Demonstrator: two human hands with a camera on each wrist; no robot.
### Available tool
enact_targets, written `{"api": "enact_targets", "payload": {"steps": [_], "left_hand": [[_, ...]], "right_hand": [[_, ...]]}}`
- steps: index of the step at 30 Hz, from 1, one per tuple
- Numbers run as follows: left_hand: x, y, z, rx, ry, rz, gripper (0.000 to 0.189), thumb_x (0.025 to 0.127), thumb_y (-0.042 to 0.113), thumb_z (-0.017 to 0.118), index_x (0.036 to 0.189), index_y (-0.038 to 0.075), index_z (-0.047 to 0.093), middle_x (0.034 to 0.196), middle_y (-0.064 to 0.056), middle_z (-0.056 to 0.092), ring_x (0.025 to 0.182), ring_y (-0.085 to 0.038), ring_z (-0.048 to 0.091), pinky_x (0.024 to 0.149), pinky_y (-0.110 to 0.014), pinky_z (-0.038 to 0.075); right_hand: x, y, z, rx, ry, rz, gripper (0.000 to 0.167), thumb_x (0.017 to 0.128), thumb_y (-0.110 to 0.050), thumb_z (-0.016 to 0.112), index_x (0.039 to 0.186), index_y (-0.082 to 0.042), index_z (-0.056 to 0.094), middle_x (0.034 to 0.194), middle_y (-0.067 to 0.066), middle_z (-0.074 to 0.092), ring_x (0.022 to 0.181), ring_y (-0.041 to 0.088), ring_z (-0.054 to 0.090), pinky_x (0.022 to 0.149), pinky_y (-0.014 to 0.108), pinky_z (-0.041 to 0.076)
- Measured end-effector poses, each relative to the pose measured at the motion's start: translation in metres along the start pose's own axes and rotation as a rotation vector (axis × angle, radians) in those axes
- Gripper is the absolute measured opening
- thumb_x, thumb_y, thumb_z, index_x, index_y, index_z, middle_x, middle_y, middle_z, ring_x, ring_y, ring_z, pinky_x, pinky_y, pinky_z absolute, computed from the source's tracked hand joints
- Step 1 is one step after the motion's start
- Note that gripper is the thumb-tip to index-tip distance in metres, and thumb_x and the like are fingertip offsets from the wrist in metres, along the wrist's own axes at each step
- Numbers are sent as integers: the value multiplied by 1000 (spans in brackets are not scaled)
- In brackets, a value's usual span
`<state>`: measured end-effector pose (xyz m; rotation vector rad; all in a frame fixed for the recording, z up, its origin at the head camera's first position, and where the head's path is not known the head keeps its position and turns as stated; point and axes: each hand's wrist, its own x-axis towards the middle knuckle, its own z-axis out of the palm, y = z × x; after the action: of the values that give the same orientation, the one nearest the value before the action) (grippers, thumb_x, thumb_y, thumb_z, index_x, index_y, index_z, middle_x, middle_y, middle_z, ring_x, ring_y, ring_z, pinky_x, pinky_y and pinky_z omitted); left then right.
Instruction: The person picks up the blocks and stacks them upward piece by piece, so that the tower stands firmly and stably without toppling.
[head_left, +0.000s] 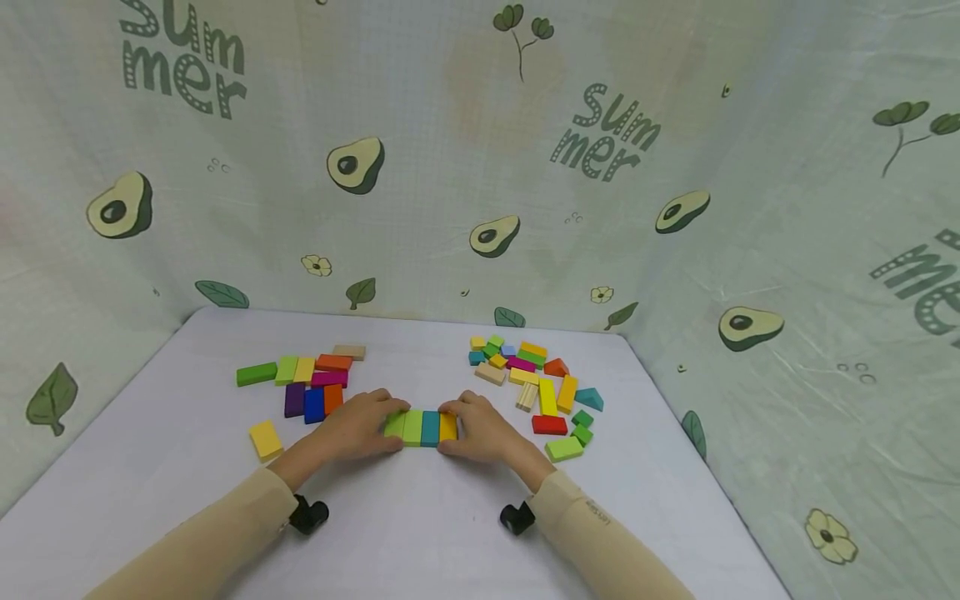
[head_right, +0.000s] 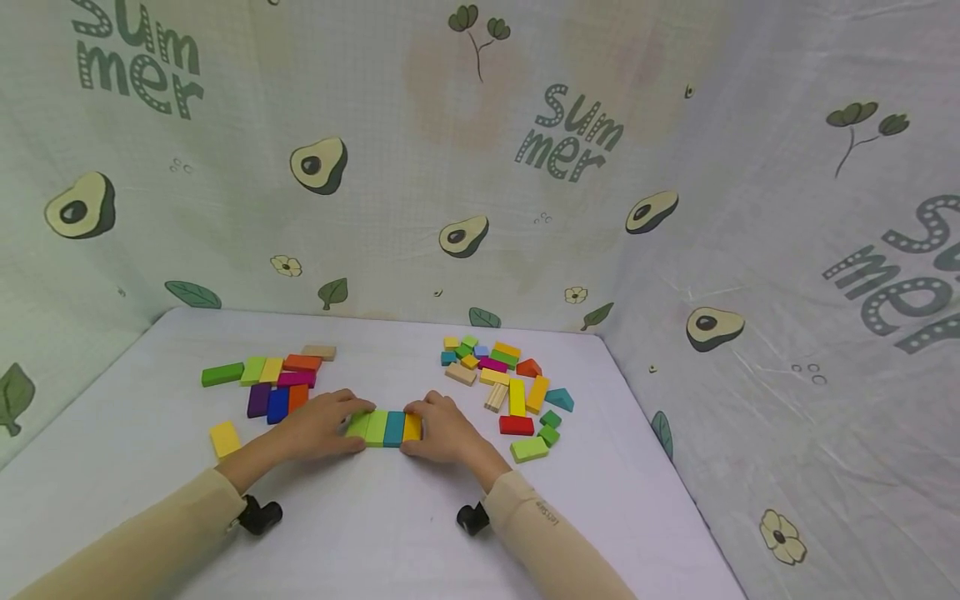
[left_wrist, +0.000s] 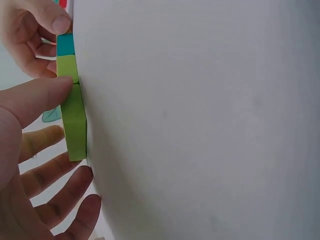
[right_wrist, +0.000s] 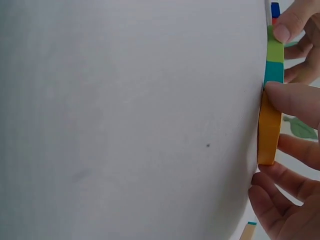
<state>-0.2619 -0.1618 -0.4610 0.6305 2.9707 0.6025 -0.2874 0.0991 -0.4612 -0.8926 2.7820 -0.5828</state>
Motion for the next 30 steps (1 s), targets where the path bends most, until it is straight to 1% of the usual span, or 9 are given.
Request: {"api": "enact_targets", "payload": {"steps": [4, 7, 11, 14, 16, 18, 20, 25, 30], "left_hand": [[0, -6, 0, -27, -15, -7, 67, 87, 39, 88, 147, 20, 64, 136, -8, 64, 118, -28, 63, 100, -54, 59], [-1, -15, -5, -48, -21, -25, 70, 87, 42, 88, 149, 22, 63, 139, -6, 62, 123, -27, 62, 101, -53, 58], [-4, -36, -20, -38, 4, -15, 67, 87, 38, 88, 147, 19, 64, 139, -9, 63, 123, -29, 62, 100, -53, 58], [-10, -54, -33, -12, 33, -2, 64, 88, 33, 88, 145, 17, 65, 142, -14, 62, 127, -37, 58, 102, -59, 55], [-14, -64, -41, 8, 46, 9, 60, 88, 31, 88, 142, 16, 67, 141, -15, 62, 126, -38, 57, 102, -61, 54], [-18, -72, -46, 28, 53, 15, 57, 88, 29, 89, 139, 14, 69, 140, -16, 64, 129, -42, 55, 104, -65, 52], [-21, -79, -50, 43, 43, 21, 54, 87, 28, 90, 136, 13, 71, 135, -15, 65, 124, -41, 56, 102, -64, 54], [-21, -91, -50, 72, -11, 21, 49, 88, 24, 89, 133, 12, 73, 134, -18, 63, 121, -42, 57, 99, -64, 55], [-17, -95, -46, 67, -21, 18, 46, 88, 19, 88, 131, 11, 75, 132, -17, 62, 117, -39, 58, 98, -59, 58]], "right_hand": [[-2, 1, 0, 11, -21, 19, 66, 93, -41, 82, 150, -16, 60, 136, 6, 59, 118, 20, 53, 108, 40, 54], [-3, 3, 0, 21, -26, 23, 70, 94, -41, 82, 153, -15, 57, 139, 6, 58, 119, 19, 54, 109, 40, 54], [-6, 6, -2, 46, -19, 8, 67, 96, -37, 81, 153, -12, 57, 139, 5, 60, 117, 18, 56, 108, 38, 54], [-6, 6, -4, 63, -21, 2, 63, 97, -34, 80, 151, -11, 58, 138, 5, 62, 118, 19, 57, 110, 39, 53], [-7, 6, -5, 64, -23, 3, 60, 97, -34, 79, 150, -11, 60, 138, 5, 62, 118, 19, 56, 111, 39, 52], [-8, 5, -6, 72, -22, 9, 59, 97, -32, 80, 149, -11, 61, 137, 5, 63, 118, 19, 56, 111, 40, 52], [-8, 5, -6, 72, -18, 8, 58, 97, -32, 80, 148, -12, 61, 137, 5, 63, 118, 19, 56, 111, 40, 52], [-9, 9, -6, 79, -9, 7, 57, 97, -32, 80, 147, -12, 62, 138, 5, 63, 119, 19, 56, 111, 40, 52], [-9, 12, -4, 93, -9, 14, 57, 97, -32, 80, 147, -13, 63, 137, 5, 63, 118, 19, 56, 110, 40, 52]]}}
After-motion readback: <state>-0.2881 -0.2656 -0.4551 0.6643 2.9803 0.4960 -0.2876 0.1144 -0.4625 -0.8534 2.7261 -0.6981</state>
